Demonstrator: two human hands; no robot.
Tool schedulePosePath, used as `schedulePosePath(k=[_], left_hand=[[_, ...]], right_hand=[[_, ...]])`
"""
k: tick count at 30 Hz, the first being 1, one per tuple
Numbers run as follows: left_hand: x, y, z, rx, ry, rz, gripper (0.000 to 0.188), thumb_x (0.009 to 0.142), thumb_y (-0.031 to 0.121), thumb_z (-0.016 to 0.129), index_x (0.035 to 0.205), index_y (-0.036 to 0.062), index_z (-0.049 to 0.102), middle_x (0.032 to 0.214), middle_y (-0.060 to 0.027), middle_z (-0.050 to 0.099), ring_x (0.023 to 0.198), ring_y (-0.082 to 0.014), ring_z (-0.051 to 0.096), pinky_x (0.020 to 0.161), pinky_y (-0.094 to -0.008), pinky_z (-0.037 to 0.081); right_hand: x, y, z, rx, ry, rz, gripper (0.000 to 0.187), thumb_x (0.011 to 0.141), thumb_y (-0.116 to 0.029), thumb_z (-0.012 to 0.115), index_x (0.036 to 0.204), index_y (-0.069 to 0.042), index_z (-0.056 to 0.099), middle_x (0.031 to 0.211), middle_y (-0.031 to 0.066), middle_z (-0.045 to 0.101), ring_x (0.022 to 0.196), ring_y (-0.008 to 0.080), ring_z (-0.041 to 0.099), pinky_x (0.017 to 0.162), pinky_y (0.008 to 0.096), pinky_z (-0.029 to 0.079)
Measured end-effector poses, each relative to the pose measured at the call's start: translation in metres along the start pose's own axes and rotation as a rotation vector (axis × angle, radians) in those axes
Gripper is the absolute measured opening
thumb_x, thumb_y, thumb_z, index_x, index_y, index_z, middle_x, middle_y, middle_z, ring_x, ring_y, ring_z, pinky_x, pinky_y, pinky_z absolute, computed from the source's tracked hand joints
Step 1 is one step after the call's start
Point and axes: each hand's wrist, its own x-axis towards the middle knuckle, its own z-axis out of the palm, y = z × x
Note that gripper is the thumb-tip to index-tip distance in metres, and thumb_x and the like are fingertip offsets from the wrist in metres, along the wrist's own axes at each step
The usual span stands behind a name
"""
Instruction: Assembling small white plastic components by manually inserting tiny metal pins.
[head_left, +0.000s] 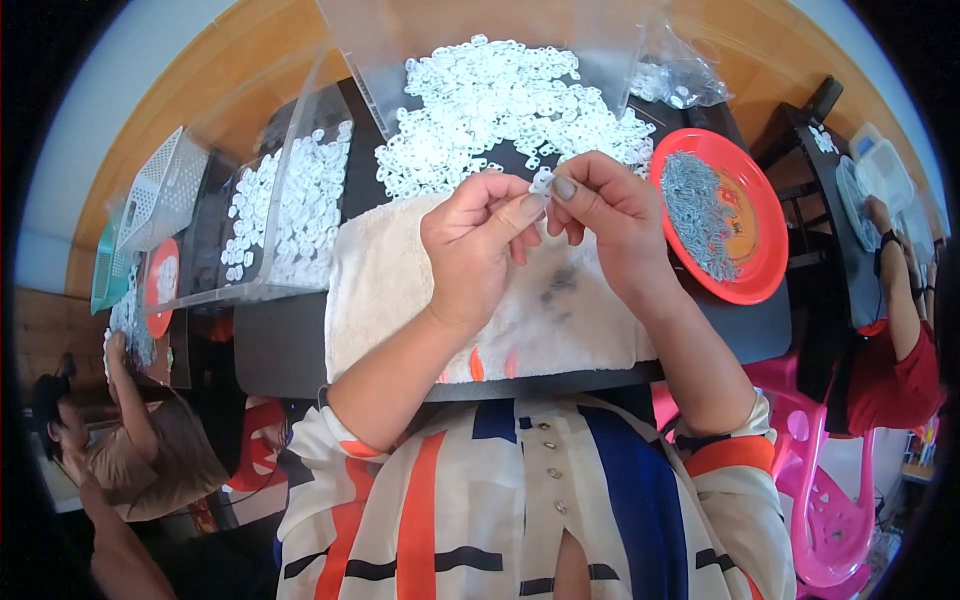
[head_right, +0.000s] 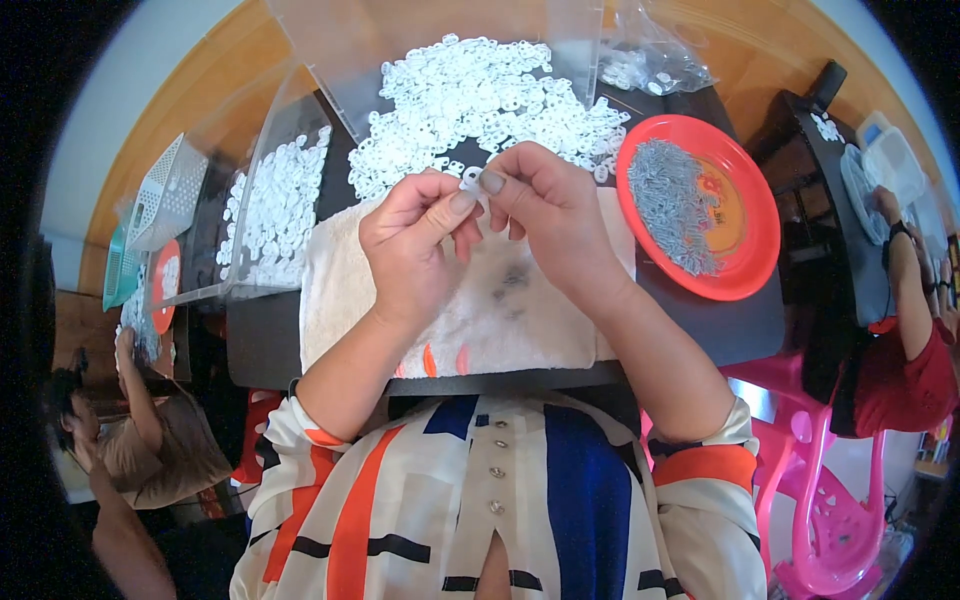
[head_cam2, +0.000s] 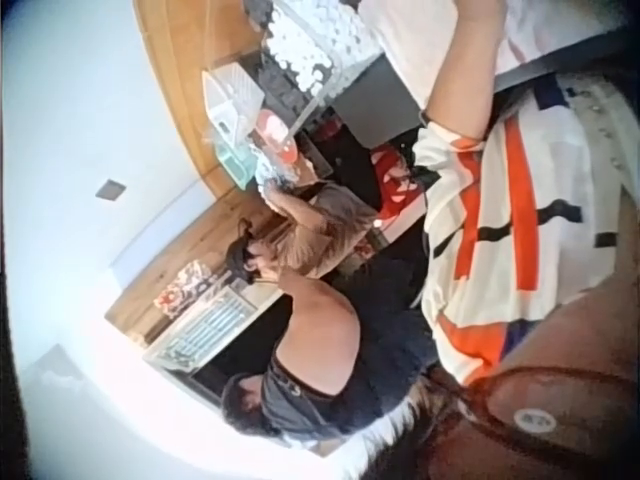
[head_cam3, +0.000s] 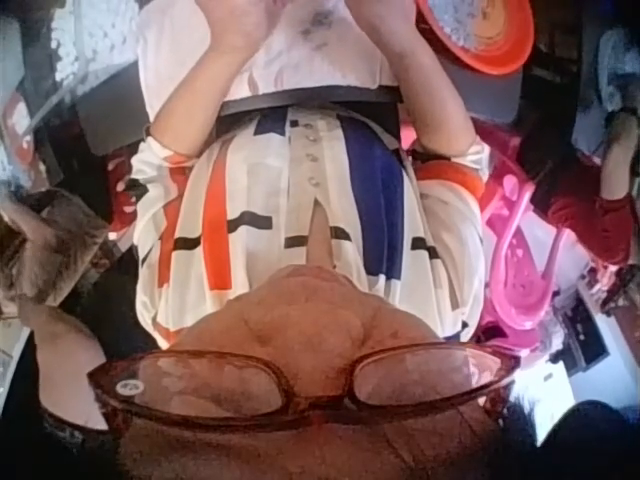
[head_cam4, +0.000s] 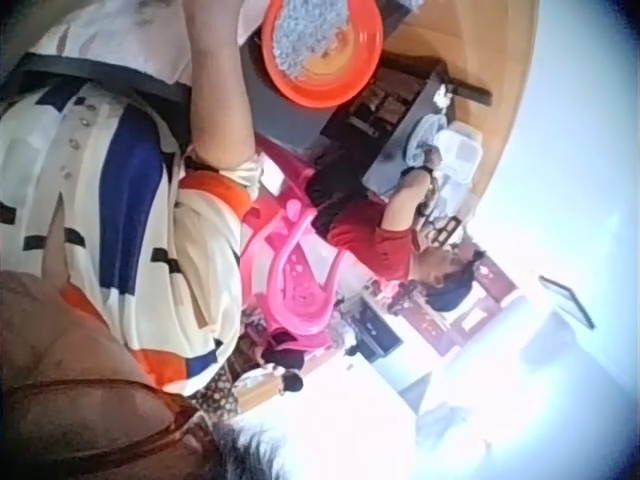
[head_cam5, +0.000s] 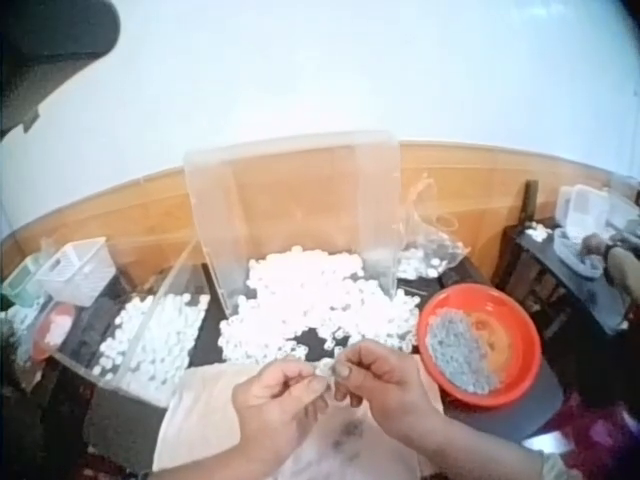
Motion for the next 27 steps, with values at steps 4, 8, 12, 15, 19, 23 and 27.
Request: schedulePosePath(k=[4,8,12,15,19,23,27], left_hand=[[0.002,0.005,-0.001,-0.038,0.008,-0.078,0.006,0.085,0.005,0.064,0.085,-0.0006,0.061,0.071,-0.0039,0.061,0.057,-0.0068,0.053,0.046,-0.0199,0.038],[0.003,0.005,-0.007,0.037,-0.035,-0.083,0.007,0.085,0.005,0.06,0.086,-0.0012,0.061,0.073,-0.008,0.062,0.055,-0.01,0.055,0.046,-0.0214,0.04],[0.004,0.005,-0.005,0.143,-0.063,-0.061,0.009,0.084,0.009,0.06,0.083,0.0008,0.059,0.069,-0.0046,0.058,0.053,-0.0079,0.051,0.046,-0.0206,0.038],[0.004,0.004,-0.005,0.161,-0.072,-0.069,0.009,0.084,0.01,0.06,0.083,0.0014,0.059,0.068,-0.0031,0.056,0.053,-0.0071,0.049,0.047,-0.0205,0.037],[0.005,0.001,-0.009,0.242,-0.102,0.005,0.009,0.083,0.01,0.06,0.081,0.0015,0.057,0.068,-0.002,0.055,0.053,-0.0065,0.049,0.047,-0.0205,0.037],[0.005,0.0,-0.01,0.236,-0.1,0.014,0.009,0.082,0.009,0.059,0.08,0.0014,0.057,0.066,-0.0016,0.054,0.052,-0.0063,0.047,0.048,-0.0205,0.037],[0.008,0.001,-0.014,0.142,-0.013,-0.036,0.007,0.082,0.008,0.058,0.08,0.0016,0.057,0.063,-0.0021,0.053,0.05,-0.0072,0.046,0.046,-0.0207,0.036]], right_hand=[[0.001,-0.002,0.004,-0.063,-0.013,0.019,0.014,0.095,-0.016,0.056,0.093,-0.003,0.06,0.074,0.0,0.058,0.069,0.006,0.054,0.057,0.0203,0.039],[0.001,-0.001,0.008,-0.146,0.002,-0.014,0.014,0.094,-0.015,0.057,0.096,-0.002,0.061,0.076,0.0004,0.059,0.069,0.0062,0.054,0.059,0.0199,0.04],[0.001,-0.003,0.004,-0.019,-0.003,0.105,0.012,0.091,-0.012,0.059,0.093,-0.001,0.063,0.075,0.0011,0.06,0.068,0.0071,0.054,0.059,0.02,0.039],[0.001,-0.003,0.003,0.0,0.02,0.115,0.011,0.089,-0.011,0.06,0.091,0.0,0.063,0.074,0.0016,0.061,0.066,0.0076,0.054,0.058,0.0203,0.038],[-0.001,-0.003,0.004,0.021,0.026,0.102,0.011,0.089,-0.011,0.061,0.09,0.0,0.064,0.072,0.002,0.06,0.066,0.0075,0.054,0.057,0.0204,0.036],[-0.002,-0.002,0.006,0.006,0.08,0.1,0.012,0.089,-0.012,0.061,0.089,0.0,0.063,0.071,0.0026,0.06,0.064,0.0075,0.054,0.056,0.0199,0.035],[0.005,-0.002,-0.007,0.011,0.159,0.085,0.013,0.09,-0.013,0.061,0.088,0.0,0.062,0.071,0.0026,0.06,0.062,0.008,0.053,0.055,0.0198,0.034]])
